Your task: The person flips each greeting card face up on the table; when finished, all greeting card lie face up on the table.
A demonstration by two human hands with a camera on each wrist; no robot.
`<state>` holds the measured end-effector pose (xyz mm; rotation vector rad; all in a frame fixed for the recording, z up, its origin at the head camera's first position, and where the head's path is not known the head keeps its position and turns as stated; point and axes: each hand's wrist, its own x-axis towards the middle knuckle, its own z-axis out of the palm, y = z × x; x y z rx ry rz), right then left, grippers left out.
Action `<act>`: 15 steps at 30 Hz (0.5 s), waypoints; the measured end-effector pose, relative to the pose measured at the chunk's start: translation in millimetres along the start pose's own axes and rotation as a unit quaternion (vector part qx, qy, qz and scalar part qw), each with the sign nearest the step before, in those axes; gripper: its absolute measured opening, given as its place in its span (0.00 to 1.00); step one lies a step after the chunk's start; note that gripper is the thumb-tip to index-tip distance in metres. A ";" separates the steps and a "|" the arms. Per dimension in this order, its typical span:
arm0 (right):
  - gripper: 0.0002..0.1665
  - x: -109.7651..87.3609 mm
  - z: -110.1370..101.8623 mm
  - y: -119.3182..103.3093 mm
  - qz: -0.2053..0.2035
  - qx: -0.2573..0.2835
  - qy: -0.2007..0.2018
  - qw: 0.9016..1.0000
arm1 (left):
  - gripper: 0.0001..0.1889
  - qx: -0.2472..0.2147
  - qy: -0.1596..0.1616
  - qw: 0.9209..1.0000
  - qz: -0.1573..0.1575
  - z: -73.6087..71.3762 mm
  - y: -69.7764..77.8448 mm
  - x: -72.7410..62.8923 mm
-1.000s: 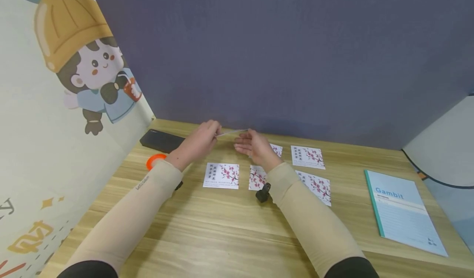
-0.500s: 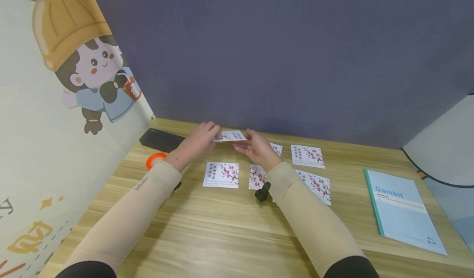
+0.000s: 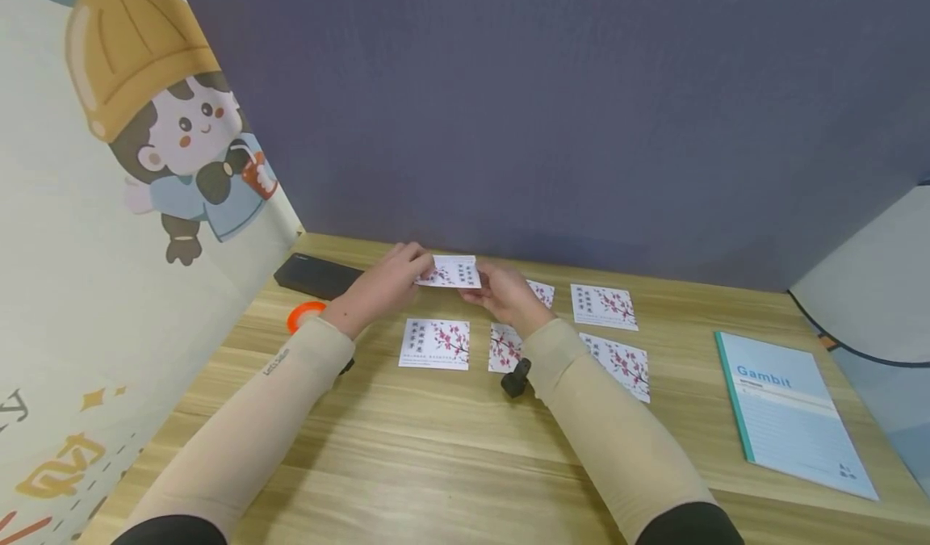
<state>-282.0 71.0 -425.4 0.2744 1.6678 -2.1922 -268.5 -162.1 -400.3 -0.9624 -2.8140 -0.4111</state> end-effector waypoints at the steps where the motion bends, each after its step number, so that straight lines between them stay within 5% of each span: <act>1: 0.26 0.2 -0.2 0.2 0.000 -0.006 0.003 1.000 | 0.15 0.000 -0.001 1.000 -0.001 0.2 -0.4 -0.2; 15: 0.22 -0.7 -2.9 4.8 -0.018 -0.041 0.025 0.999 | 0.13 0.024 -0.006 1.000 0.001 2.6 -3.5 -0.8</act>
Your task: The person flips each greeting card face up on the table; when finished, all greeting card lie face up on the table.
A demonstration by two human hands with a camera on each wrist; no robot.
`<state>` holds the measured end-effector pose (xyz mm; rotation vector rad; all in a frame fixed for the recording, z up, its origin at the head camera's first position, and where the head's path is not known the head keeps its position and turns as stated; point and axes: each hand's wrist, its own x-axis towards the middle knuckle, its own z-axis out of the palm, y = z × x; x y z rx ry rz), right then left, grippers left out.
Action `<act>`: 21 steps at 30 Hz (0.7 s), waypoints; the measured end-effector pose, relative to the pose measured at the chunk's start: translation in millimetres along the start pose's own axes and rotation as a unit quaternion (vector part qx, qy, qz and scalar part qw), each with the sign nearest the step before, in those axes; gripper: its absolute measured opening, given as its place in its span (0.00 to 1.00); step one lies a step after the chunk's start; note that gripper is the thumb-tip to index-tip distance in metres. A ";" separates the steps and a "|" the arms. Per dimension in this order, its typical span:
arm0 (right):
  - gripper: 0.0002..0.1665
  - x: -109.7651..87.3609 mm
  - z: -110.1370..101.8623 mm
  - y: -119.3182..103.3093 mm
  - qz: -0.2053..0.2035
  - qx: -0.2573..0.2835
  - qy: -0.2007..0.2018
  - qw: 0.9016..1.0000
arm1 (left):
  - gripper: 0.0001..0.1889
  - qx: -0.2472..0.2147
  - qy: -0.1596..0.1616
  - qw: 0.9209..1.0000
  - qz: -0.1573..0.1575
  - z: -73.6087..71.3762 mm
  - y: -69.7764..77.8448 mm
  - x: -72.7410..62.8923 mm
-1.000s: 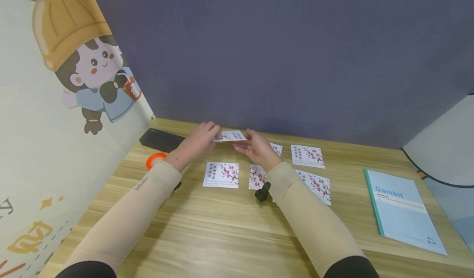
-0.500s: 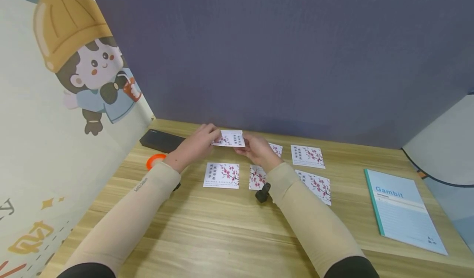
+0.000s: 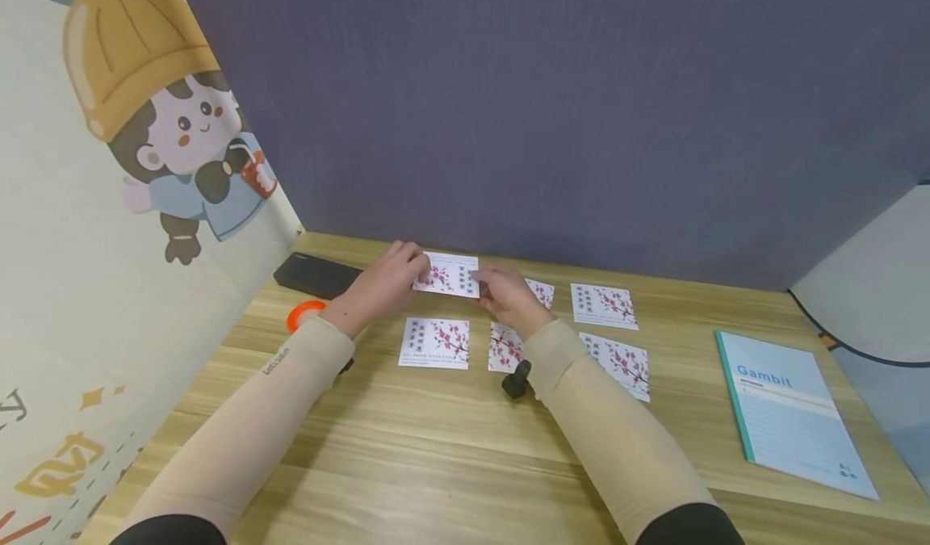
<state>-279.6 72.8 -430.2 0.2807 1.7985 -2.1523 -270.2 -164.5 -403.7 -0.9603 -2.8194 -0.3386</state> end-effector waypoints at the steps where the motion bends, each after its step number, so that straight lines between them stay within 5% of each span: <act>1: 0.21 -0.1 -0.2 0.2 -0.002 0.001 0.000 1.000 | 0.13 0.000 0.000 1.000 -0.005 0.4 -0.6 0.1; 8: 0.10 -1.0 -0.9 -0.7 -0.005 0.003 0.012 1.000 | 0.22 -0.042 -0.013 0.997 -0.066 0.2 -3.9 1.3; 11: 0.12 -1.1 -0.5 -2.3 -0.005 0.005 0.016 1.000 | 0.34 -0.093 -0.026 0.990 -0.099 -1.5 -6.0 1.5; 16: 0.14 -1.3 0.2 -2.9 -0.011 0.006 0.026 1.000 | 0.58 -0.161 -0.039 0.980 -0.110 -3.2 -8.6 3.0; 21: 0.18 -2.9 3.2 -3.2 -0.015 0.002 0.031 0.999 | 0.55 -0.206 -0.036 0.968 -0.139 -5.4 -7.2 6.3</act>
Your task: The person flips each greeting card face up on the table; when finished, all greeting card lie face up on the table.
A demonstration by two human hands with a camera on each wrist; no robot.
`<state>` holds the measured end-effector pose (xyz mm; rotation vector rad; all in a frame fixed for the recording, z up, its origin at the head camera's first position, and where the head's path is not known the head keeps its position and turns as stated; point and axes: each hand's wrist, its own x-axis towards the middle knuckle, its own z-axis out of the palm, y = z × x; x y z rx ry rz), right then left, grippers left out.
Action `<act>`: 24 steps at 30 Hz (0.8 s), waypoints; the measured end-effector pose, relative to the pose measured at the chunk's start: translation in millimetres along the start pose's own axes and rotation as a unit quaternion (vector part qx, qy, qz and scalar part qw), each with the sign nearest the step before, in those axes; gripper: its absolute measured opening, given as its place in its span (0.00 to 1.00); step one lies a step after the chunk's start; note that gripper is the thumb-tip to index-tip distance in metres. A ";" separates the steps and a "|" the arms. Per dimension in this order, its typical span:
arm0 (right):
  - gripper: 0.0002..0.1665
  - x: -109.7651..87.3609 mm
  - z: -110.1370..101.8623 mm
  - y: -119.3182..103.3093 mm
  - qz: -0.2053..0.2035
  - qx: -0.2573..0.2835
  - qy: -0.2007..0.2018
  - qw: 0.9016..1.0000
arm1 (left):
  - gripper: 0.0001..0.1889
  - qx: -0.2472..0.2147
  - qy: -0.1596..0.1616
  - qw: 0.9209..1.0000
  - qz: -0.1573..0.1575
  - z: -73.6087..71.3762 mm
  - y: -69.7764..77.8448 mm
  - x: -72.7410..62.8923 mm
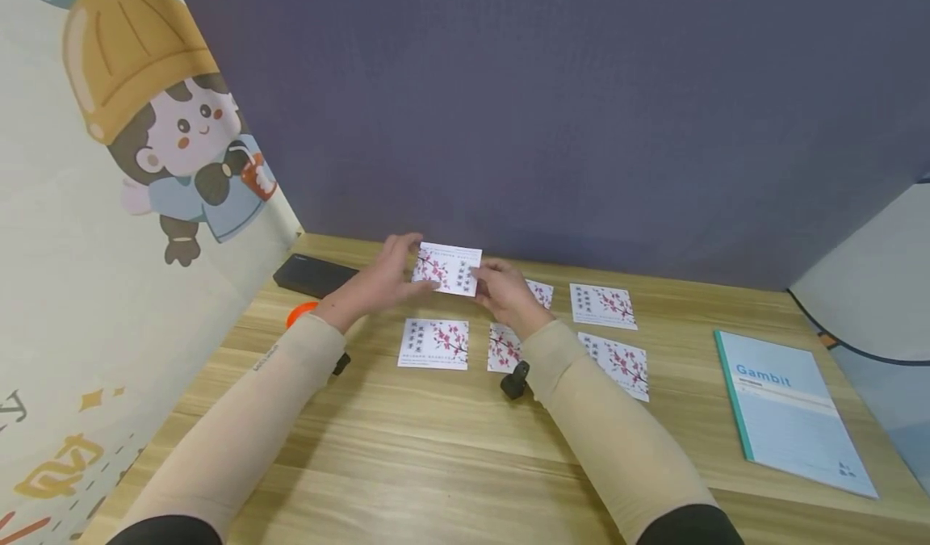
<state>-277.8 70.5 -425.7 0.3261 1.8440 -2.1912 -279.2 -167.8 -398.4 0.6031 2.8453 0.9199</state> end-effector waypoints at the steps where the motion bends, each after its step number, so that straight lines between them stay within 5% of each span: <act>1: 0.19 -0.9 0.7 -0.1 -0.001 -0.002 0.000 1.000 | 0.53 -0.012 0.000 1.000 -0.011 -0.3 0.6 1.0; 7: 0.21 -3.2 3.3 -0.8 -0.005 -0.003 -0.008 1.000 | 0.46 -0.089 0.003 0.993 -0.077 -1.1 1.9 6.7; 12: 0.21 -3.6 5.0 1.4 -0.013 -0.035 -0.011 0.999 | 0.41 -0.128 0.003 0.987 -0.102 -0.5 -0.9 10.6; 18: 0.21 -5.5 5.2 2.4 -0.023 -0.138 0.006 0.990 | 0.38 -0.100 -0.005 0.988 -0.116 2.7 -2.9 14.7; 24: 0.35 -7.3 8.8 3.2 -0.024 -0.198 0.004 0.980 | 0.37 -0.061 -0.018 0.991 -0.118 7.5 -3.1 15.8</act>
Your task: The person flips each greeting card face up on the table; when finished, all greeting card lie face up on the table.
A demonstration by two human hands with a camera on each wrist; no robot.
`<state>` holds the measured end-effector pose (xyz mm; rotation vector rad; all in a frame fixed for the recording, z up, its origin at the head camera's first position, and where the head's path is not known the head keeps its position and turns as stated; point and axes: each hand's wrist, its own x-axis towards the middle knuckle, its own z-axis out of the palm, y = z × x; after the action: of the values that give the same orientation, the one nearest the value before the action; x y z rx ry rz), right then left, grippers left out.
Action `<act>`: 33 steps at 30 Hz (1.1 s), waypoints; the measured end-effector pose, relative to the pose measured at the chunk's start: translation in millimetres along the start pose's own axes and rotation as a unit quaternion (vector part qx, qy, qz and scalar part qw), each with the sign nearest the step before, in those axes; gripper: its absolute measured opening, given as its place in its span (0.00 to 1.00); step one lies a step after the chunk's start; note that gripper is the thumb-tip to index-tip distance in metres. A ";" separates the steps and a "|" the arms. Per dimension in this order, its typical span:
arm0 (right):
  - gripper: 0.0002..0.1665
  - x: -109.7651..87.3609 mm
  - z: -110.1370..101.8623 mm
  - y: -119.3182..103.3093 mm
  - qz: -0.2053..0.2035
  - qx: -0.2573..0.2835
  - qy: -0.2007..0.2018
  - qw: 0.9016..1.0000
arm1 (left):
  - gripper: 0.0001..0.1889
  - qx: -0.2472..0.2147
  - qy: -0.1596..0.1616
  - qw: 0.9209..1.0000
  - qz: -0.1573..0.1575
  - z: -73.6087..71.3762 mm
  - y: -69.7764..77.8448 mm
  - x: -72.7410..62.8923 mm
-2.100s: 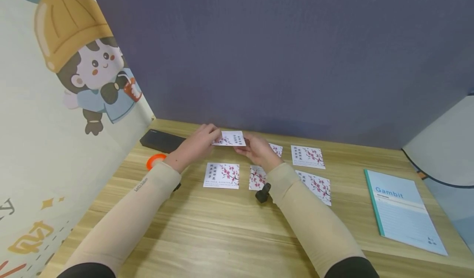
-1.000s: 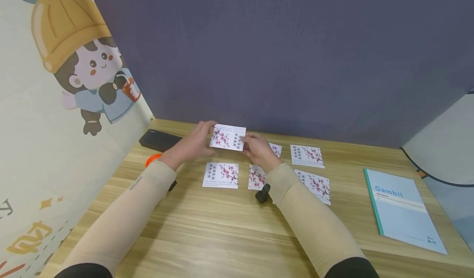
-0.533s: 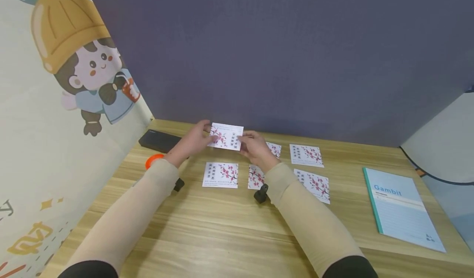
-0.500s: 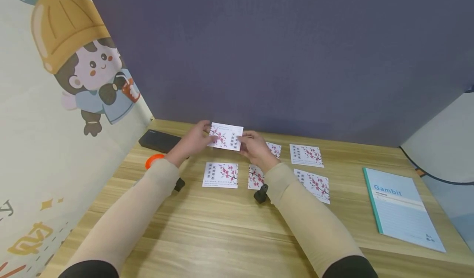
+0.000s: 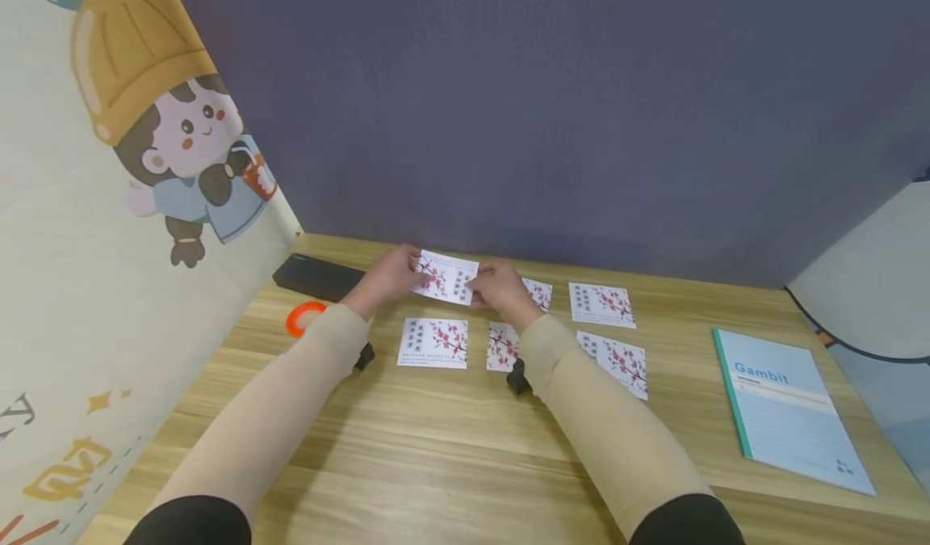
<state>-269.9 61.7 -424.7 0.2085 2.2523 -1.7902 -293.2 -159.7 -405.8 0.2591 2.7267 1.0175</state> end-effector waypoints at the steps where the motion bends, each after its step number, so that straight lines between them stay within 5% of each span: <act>1: 0.36 0.4 -0.1 0.5 -0.001 -0.013 -0.004 1.000 | 0.37 0.005 0.000 1.000 -0.002 1.5 0.3 0.6; 8: 0.26 2.1 0.1 3.5 -0.012 -0.105 -0.034 0.994 | 0.34 0.058 0.016 0.998 -0.011 10.6 -2.3 7.1; 15: 0.20 7.4 -3.1 2.6 0.013 -0.087 -0.060 0.994 | 0.27 0.084 0.010 0.996 -0.017 17.8 -3.2 12.2; 27: 0.28 14.8 -9.0 -0.7 0.039 -0.082 -0.090 0.992 | 0.19 0.182 0.003 0.983 -0.027 23.4 7.5 13.7; 33: 0.28 13.3 -9.9 0.3 0.035 -0.096 -0.098 0.990 | 0.20 0.165 0.007 0.986 -0.034 26.2 10.5 12.5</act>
<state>-283.6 70.8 -426.8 0.0686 2.2295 -1.4774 -297.4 -132.5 -419.9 0.2096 2.8846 0.5483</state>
